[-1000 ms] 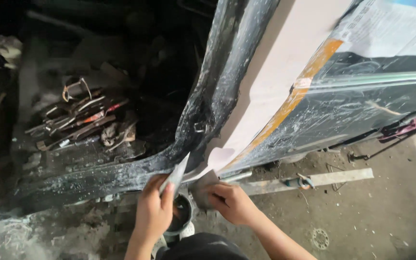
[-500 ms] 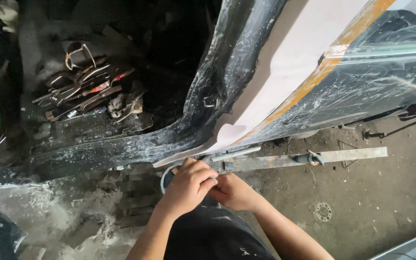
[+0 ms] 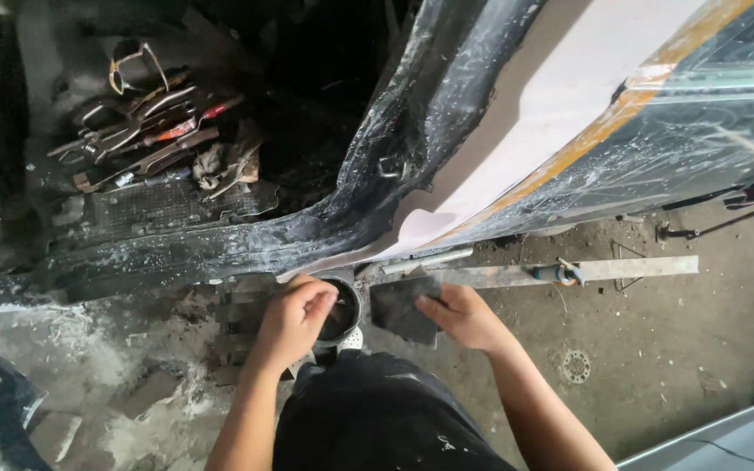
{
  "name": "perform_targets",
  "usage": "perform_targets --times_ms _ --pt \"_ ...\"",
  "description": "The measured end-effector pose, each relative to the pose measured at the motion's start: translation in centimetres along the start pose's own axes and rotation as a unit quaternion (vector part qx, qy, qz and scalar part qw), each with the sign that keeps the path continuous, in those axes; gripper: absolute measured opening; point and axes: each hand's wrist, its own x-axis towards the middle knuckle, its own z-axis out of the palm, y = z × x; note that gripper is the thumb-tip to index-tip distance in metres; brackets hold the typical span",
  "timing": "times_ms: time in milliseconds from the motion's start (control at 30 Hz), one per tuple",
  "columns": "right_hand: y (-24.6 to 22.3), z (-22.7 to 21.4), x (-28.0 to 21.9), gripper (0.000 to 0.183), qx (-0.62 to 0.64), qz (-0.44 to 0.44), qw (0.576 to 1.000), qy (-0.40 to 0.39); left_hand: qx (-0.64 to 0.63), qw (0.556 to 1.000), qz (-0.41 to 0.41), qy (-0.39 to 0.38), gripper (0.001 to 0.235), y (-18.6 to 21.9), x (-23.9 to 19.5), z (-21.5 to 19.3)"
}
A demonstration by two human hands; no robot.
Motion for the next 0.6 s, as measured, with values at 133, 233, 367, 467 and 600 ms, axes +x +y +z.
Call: perform_targets --times_ms 133,233,367,467,600 --pt "-0.3 -0.1 0.0 0.021 -0.03 -0.038 0.999 0.014 0.051 0.995 -0.069 0.048 0.018 -9.0 -2.6 -0.7" --pt "-0.2 0.6 0.2 0.021 -0.049 0.01 0.999 0.001 0.121 0.979 -0.158 0.047 0.019 -21.8 -7.6 -1.1" --pt "0.7 1.5 0.2 0.019 -0.106 -0.025 0.994 -0.011 0.247 0.89 -0.382 0.029 0.04 -29.0 -14.7 -1.9" --pt "-0.7 1.8 0.4 0.019 -0.125 -0.001 0.992 -0.02 0.246 0.815 -0.524 0.029 0.054 -34.6 -19.5 -2.9" --pt "-1.2 2.1 0.7 0.019 -0.09 -0.071 0.993 -0.022 0.289 0.697 -0.653 0.064 0.055 -29.9 -21.0 -2.2"
